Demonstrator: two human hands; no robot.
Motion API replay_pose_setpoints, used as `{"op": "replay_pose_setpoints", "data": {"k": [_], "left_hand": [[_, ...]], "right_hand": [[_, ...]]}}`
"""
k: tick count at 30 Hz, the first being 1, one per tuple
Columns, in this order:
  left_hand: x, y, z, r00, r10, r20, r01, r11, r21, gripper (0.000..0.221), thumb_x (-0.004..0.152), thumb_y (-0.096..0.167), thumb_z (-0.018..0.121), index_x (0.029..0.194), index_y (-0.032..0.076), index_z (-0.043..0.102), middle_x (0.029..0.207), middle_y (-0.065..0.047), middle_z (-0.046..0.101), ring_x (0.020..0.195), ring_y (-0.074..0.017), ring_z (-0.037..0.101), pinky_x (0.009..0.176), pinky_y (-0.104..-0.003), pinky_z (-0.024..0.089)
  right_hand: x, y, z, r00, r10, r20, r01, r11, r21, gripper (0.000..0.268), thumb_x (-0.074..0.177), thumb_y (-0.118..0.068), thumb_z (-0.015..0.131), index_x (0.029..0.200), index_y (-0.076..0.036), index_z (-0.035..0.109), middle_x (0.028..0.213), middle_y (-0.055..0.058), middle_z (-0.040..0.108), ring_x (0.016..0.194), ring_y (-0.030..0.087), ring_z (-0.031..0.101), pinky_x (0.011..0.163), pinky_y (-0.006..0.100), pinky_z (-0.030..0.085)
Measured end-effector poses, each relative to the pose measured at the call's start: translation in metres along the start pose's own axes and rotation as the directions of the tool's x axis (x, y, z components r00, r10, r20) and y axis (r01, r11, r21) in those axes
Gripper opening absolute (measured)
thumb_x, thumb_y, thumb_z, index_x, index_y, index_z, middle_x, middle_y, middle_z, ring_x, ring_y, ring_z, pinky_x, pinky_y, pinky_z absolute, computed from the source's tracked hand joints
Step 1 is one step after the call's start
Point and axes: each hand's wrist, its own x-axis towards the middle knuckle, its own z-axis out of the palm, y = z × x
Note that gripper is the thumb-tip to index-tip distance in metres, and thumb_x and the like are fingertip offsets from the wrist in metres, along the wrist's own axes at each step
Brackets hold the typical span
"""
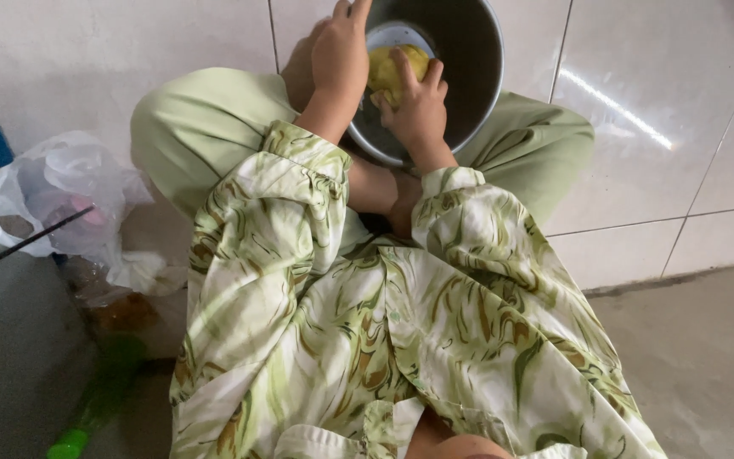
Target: A person sitting on the floor kneads a yellow ball of dough inside a metal bowl using both hands.
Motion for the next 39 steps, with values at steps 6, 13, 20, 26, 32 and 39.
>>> {"op": "replay_pose_setpoints", "data": {"k": [6,13,20,26,32,39], "left_hand": [[-0.002,0.003,-0.009,1.0,0.017,-0.018,-0.019,0.996,-0.083,0.052,0.075,-0.004,0.056,0.122,0.016,0.046,0.114,-0.013,0.056,0.075,-0.0318,0.064,0.065,-0.042,0.054],[0.0,-0.004,0.002,1.0,0.017,-0.013,-0.016,1.0,0.009,0.071,0.077,-0.007,0.055,0.135,0.028,0.034,0.095,-0.009,0.059,0.068,-0.0254,0.064,0.061,-0.039,0.056],[0.0,0.0,0.005,1.0,-0.004,-0.03,0.002,0.998,-0.056,0.056,0.078,0.0,0.057,0.127,0.024,0.043,0.099,-0.01,0.06,0.069,-0.0295,0.064,0.06,-0.041,0.055],[0.001,-0.002,0.0,1.0,-0.009,-0.011,0.009,0.998,-0.055,0.049,0.081,0.003,0.056,0.125,0.022,0.044,0.099,-0.011,0.059,0.074,-0.0296,0.065,0.061,-0.041,0.055],[0.0,-0.002,-0.001,1.0,-0.009,-0.015,0.008,0.999,-0.052,0.052,0.078,0.004,0.062,0.124,0.02,0.045,0.107,-0.01,0.058,0.078,-0.0277,0.065,0.065,-0.039,0.057],[0.001,0.005,-0.01,1.0,-0.008,0.022,0.01,0.995,-0.095,0.06,0.073,-0.004,0.061,0.126,0.019,0.044,0.115,-0.01,0.057,0.084,-0.0292,0.065,0.07,-0.04,0.056]], "right_hand": [[0.027,0.009,-0.01,0.999,-0.05,-0.007,0.05,0.989,0.143,0.048,0.073,-0.026,0.076,0.115,-0.028,0.054,0.104,0.015,0.043,0.065,0.033,0.061,0.05,0.041,0.053],[0.035,0.019,-0.03,0.994,-0.085,0.067,0.069,0.973,0.219,0.041,0.079,-0.025,0.074,0.114,-0.024,0.054,0.104,0.014,0.046,0.059,0.031,0.062,0.054,0.041,0.056],[-0.026,-0.01,-0.063,0.964,-0.244,-0.111,0.247,0.969,0.022,0.055,0.078,-0.006,0.068,0.126,-0.028,0.054,0.129,0.01,0.041,0.108,0.032,0.052,0.068,0.036,0.058],[-0.016,0.0,-0.036,0.958,-0.246,-0.148,0.263,0.959,0.106,0.068,0.076,-0.028,0.082,0.134,-0.026,0.045,0.127,0.012,0.036,0.11,0.03,0.04,0.086,0.042,0.044],[0.019,-0.001,0.002,0.985,-0.166,-0.037,0.166,0.986,-0.019,0.07,0.072,-0.053,0.079,0.131,-0.035,0.046,0.125,0.011,0.048,0.104,0.033,0.056,0.066,0.039,0.057],[0.036,-0.002,-0.002,0.909,-0.246,-0.336,0.224,0.969,-0.103,0.037,0.082,-0.051,0.069,0.104,-0.024,0.059,0.082,0.0,0.058,0.06,0.019,0.06,0.04,0.03,0.044]]}}
